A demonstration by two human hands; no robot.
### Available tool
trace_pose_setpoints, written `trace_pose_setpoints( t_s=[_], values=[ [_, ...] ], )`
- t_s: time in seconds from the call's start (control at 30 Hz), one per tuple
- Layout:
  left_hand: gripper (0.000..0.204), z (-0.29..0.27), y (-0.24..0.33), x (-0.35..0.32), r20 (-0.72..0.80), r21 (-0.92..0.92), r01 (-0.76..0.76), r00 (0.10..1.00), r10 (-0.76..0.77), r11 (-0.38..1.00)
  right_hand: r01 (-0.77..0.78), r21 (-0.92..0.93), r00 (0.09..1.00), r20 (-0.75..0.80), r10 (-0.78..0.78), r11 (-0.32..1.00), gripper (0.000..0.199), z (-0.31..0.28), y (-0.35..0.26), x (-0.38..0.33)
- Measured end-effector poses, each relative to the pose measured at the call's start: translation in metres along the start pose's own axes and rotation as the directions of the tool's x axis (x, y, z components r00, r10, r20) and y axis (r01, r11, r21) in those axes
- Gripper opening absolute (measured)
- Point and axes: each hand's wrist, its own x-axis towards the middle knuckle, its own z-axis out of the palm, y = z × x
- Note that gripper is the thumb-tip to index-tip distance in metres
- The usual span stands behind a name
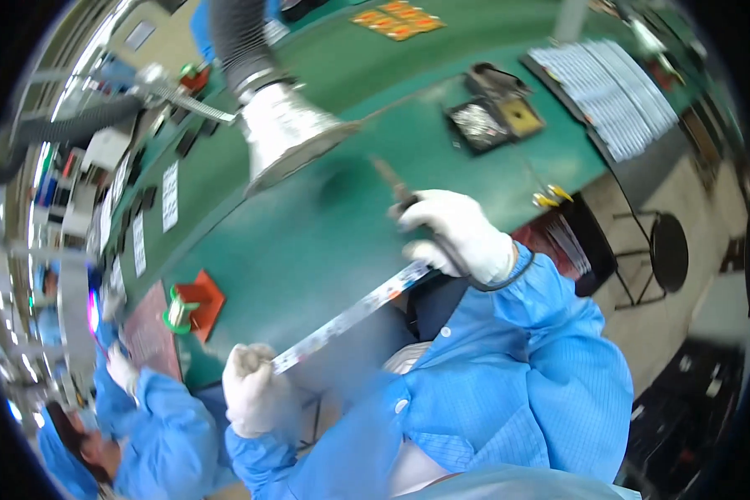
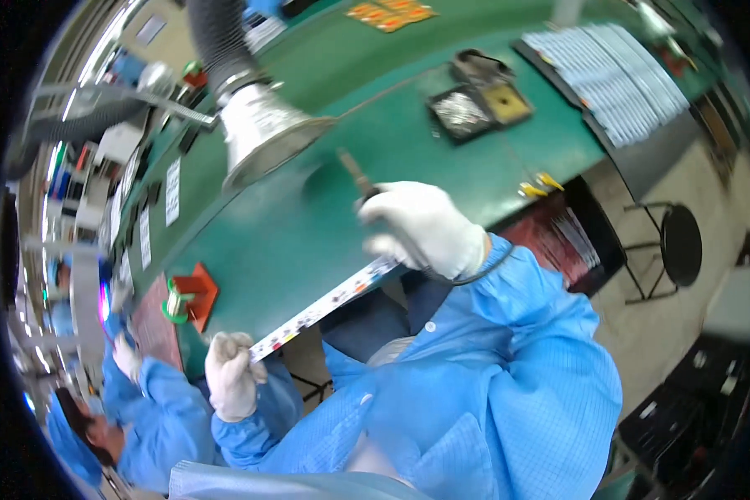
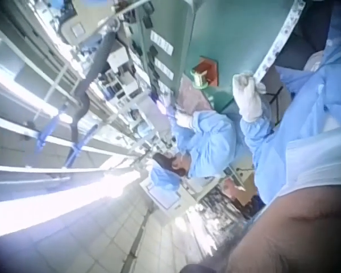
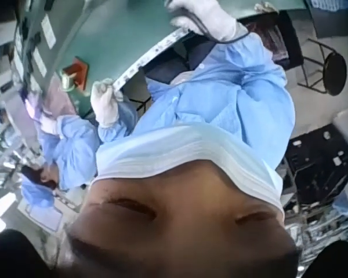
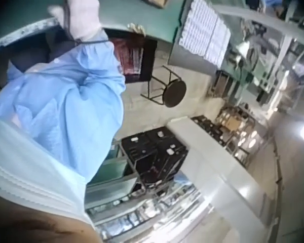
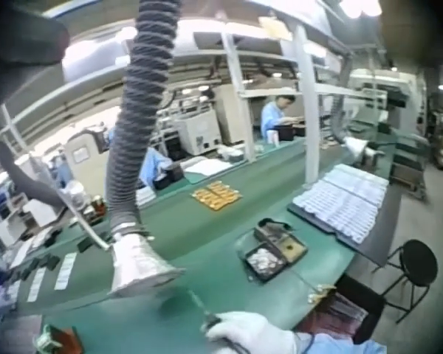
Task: Soldering components onto printed circuit boards at a factory workbench.
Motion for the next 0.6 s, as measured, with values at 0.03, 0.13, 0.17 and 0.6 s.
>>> trace_pose_setpoints(
  t_s=[0.03, 0.13, 0.17, 0.6],
  values=[
    [0.018, 0.018, 0.002, 0.005, 0.028, 0.106, 0.047, 0.998, -0.050, 0.993, -0.039, -0.005, 0.995, 0.096, 0.039, 0.999, 0.030, -0.011, -0.013, -0.002],
    [0.021, 0.073, 0.014, 0.036, 0.195, 0.057, -0.025, 0.981, 0.013, 0.998, -0.226, -0.072, 0.933, 0.271, 0.237, 0.971, 0.030, -0.047, -0.024, -0.026],
    [0.021, 0.089, 0.016, 0.044, 0.222, 0.075, -0.031, 0.975, 0.013, 0.997, -0.298, -0.075, 0.910, 0.278, 0.307, 0.952, 0.029, -0.060, -0.024, -0.038],
    [0.020, 0.206, 0.013, 0.094, 0.464, 0.070, -0.064, 0.886, 0.024, 0.996, -0.429, -0.272, 0.883, 0.075, 0.464, 0.861, 0.029, -0.155, -0.067, -0.096]
  ],
)
